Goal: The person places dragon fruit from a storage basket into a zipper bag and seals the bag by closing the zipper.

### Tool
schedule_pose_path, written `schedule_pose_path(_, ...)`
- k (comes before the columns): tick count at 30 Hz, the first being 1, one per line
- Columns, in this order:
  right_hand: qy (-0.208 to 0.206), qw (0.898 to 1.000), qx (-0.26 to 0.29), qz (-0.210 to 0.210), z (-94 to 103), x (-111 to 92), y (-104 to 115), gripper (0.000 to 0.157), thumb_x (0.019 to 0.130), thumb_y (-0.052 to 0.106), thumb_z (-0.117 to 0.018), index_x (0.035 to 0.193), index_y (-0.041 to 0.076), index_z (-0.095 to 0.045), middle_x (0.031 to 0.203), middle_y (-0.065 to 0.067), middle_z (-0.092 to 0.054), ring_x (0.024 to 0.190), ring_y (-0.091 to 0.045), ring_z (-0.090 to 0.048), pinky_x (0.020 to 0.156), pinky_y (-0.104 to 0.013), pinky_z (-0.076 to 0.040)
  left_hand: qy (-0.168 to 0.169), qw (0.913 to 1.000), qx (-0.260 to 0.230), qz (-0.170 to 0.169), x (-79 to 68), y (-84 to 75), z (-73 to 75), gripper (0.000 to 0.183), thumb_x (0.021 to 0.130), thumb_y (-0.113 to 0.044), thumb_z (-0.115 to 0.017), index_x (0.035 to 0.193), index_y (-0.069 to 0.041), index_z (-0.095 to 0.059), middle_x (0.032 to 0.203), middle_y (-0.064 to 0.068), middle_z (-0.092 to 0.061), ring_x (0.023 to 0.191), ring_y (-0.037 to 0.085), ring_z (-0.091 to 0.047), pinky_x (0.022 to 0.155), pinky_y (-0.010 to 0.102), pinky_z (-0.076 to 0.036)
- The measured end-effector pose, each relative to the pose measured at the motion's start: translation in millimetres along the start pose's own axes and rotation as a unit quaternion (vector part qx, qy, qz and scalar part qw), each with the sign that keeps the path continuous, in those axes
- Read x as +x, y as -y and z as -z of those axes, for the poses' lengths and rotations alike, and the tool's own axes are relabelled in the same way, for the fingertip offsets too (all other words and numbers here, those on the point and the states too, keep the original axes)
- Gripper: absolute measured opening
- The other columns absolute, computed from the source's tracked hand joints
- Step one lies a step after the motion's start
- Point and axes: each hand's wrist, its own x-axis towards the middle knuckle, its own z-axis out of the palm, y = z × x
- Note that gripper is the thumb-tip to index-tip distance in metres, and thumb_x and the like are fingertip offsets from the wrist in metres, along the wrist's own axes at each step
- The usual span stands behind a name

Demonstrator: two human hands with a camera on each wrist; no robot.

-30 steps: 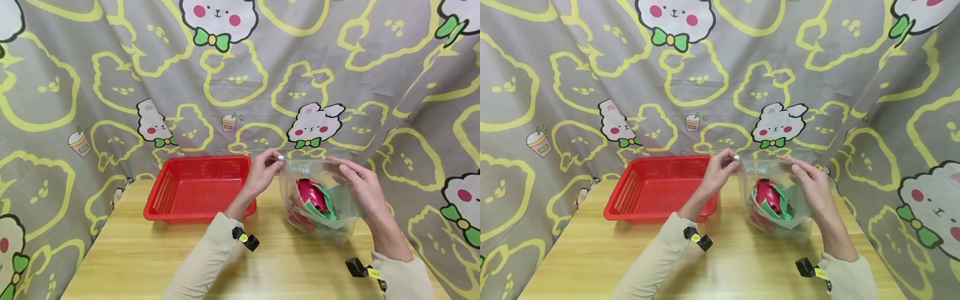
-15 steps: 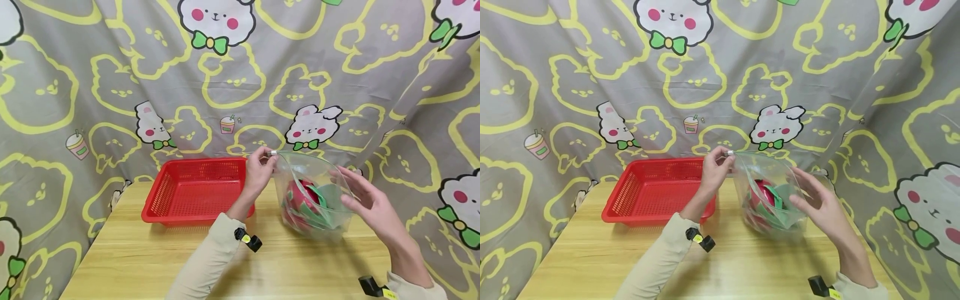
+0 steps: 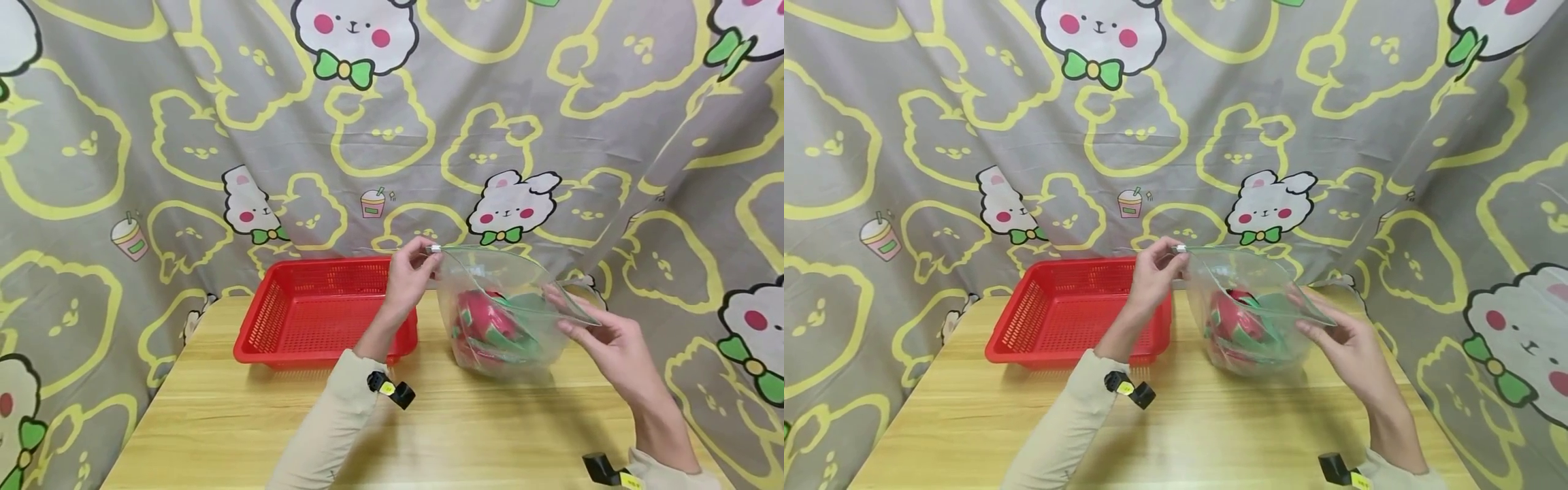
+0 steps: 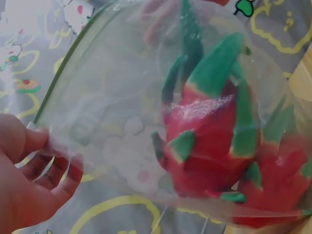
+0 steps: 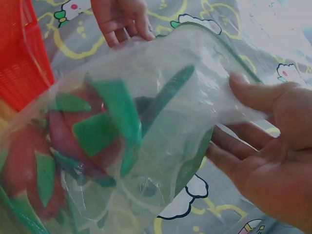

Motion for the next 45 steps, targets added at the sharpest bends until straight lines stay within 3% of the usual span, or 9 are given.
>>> schedule_pose_path(5,-0.059,0.998,0.017,0.004,2.9,5,0,0.034,0.097,-0.015,-0.057,0.131,-0.016,-0.059,0.132,-0.016,-0.066,0.134,-0.016,-0.055,0.103,-0.019,-0.046,0.017,0.9998,-0.001,-0.002,-3.4,2.8,11.6,0.013,0.093,0.005,-0.07,0.105,0.009,-0.071,0.08,0.003,-0.064,0.068,0.013,-0.057,0.063,0.022,-0.053)
schedule_pose_path(11,-0.135,0.986,-0.09,-0.046,8.5,12,4,0.026,0.099,0.001,-0.065,0.124,-0.006,-0.071,0.109,0.007,-0.077,0.088,-0.001,-0.06,0.08,-0.012,-0.046,0.032,0.9994,-0.002,0.012,-3.5,4.4,16.1,0.008,0.094,0.0,-0.071,0.098,0.007,-0.069,0.077,0.0,-0.059,0.072,0.013,-0.053,0.064,0.02,-0.046)
schedule_pose_path(16,-0.167,0.982,0.062,-0.055,4.7,19,-3,0.021,0.099,-0.003,-0.063,0.117,-0.006,-0.074,0.091,0.006,-0.076,0.078,-0.006,-0.055,0.065,-0.015,-0.044,0.071,0.9968,-0.011,0.036,-6.8,8.6,18.0,0.002,0.101,-0.002,-0.061,0.103,-0.002,-0.063,0.084,-0.001,-0.057,0.08,0.014,-0.053,0.075,0.026,-0.045)
schedule_pose_path(20,-0.171,0.97,0.172,-0.025,-1.7,23,-9,0.02,0.1,-0.007,-0.059,0.114,-0.009,-0.073,0.096,-0.001,-0.077,0.084,-0.008,-0.061,0.067,-0.018,-0.047,0.101,0.9933,-0.029,0.048,-8.4,12.1,16.9,0.007,0.106,-0.005,-0.053,0.111,-0.001,-0.054,0.074,-0.001,-0.046,0.071,0.015,-0.045,0.068,0.027,-0.039)
schedule_pose_path(24,-0.165,0.967,0.195,-0.01,-8.2,24,-15,0.018,0.101,-0.006,-0.056,0.104,-0.011,-0.073,0.097,-0.004,-0.078,0.085,-0.008,-0.065,0.072,-0.017,-0.051,0.104,0.9917,-0.05,0.056,-9.3,14.3,15.3,0.009,0.107,-0.007,-0.051,0.114,-0.001,-0.051,0.071,-0.004,-0.05,0.067,0.011,-0.05,0.064,0.021,-0.041)
schedule_pose_path(30,-0.17,0.959,0.226,-0.016,-15.4,23,-23,0.03,0.107,0.008,-0.05,0.115,-0.015,-0.068,0.102,-0.011,-0.078,0.097,-0.015,-0.072,0.083,-0.023,-0.057,0.123,0.9894,-0.053,0.056,-10.9,18.3,11.6,0.013,0.108,-0.013,-0.052,0.119,-0.005,-0.053,0.096,0.003,-0.075,0.096,0.017,-0.071,0.091,0.03,-0.052)
schedule_pose_path(34,-0.243,0.947,0.206,-0.037,-19.7,25,-24,0.036,0.106,0.015,-0.054,0.112,-0.018,-0.067,0.093,-0.013,-0.078,0.095,-0.018,-0.074,0.082,-0.023,-0.057,0.135,0.9877,-0.012,0.078,-16.0,23.7,11.9,0.022,0.107,-0.016,-0.056,0.124,-0.003,-0.059,0.099,-0.001,-0.068,0.098,0.012,-0.061,0.093,0.03,-0.047)
schedule_pose_path(40,-0.36,0.913,0.184,-0.056,-22.3,29,-25,0.026,0.1,0.014,-0.066,0.095,-0.01,-0.074,0.079,-0.008,-0.076,0.066,-0.008,-0.066,0.058,-0.016,-0.051,0.228,0.9701,0.023,0.082,-20.3,30.8,10.7,0.031,0.1,-0.014,-0.067,0.131,-0.009,-0.065,0.114,0.004,-0.071,0.098,0.015,-0.063,0.088,0.03,-0.053)
schedule_pose_path(45,-0.275,0.943,0.185,-0.04,-21.1,22,-29,0.017,0.102,0.005,-0.061,0.103,-0.008,-0.072,0.087,-0.006,-0.077,0.07,-0.005,-0.066,0.065,-0.016,-0.052,0.231,0.9706,0.012,0.067,-17.2,33.5,3.7,0.019,0.103,-0.013,-0.062,0.113,0.001,-0.07,0.109,0.013,-0.075,0.099,0.018,-0.071,0.093,0.029,-0.053)
